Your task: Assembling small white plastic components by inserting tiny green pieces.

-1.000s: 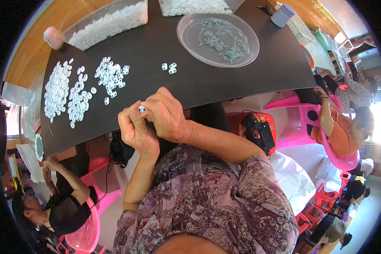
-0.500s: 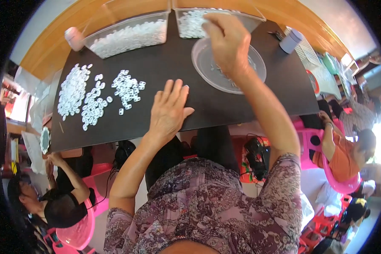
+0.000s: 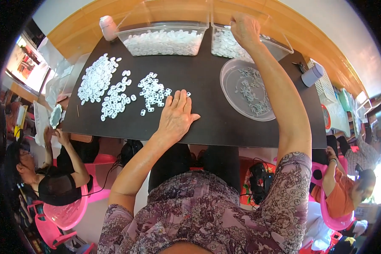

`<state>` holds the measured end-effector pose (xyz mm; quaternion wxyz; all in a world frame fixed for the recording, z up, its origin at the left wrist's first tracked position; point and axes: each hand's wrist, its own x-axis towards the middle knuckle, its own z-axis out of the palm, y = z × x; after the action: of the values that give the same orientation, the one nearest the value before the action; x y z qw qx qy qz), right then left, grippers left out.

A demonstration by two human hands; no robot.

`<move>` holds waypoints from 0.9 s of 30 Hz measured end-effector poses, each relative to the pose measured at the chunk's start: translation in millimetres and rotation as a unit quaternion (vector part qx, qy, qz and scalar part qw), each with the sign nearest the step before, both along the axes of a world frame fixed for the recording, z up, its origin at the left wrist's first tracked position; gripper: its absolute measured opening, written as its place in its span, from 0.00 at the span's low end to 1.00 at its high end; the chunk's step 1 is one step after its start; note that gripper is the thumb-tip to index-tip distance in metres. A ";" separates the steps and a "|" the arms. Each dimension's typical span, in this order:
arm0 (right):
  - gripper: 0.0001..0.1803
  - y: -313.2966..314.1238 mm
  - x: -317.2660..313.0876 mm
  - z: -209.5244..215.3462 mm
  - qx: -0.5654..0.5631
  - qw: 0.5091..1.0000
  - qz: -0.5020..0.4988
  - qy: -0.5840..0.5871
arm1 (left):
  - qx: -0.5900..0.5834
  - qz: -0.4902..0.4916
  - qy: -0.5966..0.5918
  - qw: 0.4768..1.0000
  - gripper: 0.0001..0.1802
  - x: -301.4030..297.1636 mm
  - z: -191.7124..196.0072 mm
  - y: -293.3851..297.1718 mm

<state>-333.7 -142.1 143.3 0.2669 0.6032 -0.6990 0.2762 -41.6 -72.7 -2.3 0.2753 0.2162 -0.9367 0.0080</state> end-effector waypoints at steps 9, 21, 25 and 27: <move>0.10 -16.7 -13.4 -7.1 0.067 0.997 -0.011 0.035 | 0.025 0.017 0.060 0.998 0.36 18.4 15.9 -9.4; 0.11 -15.0 18.7 -10.9 0.081 0.993 -0.030 0.075 | 0.064 0.193 0.017 0.979 0.40 35.6 -6.6 -78.0; 0.09 3.4 33.7 -8.8 0.020 0.996 0.055 0.061 | 0.043 0.199 0.008 0.979 0.40 32.6 -13.7 -81.3; 0.09 12.3 38.5 -9.7 -0.001 0.996 0.082 0.046 | 0.054 0.172 -0.008 0.984 0.45 28.7 -12.9 -79.6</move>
<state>-295.2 -129.7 133.6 0.2761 0.6703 -0.6338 0.2697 -13.0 -152.2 -15.2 0.2500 0.3886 -0.8868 0.0068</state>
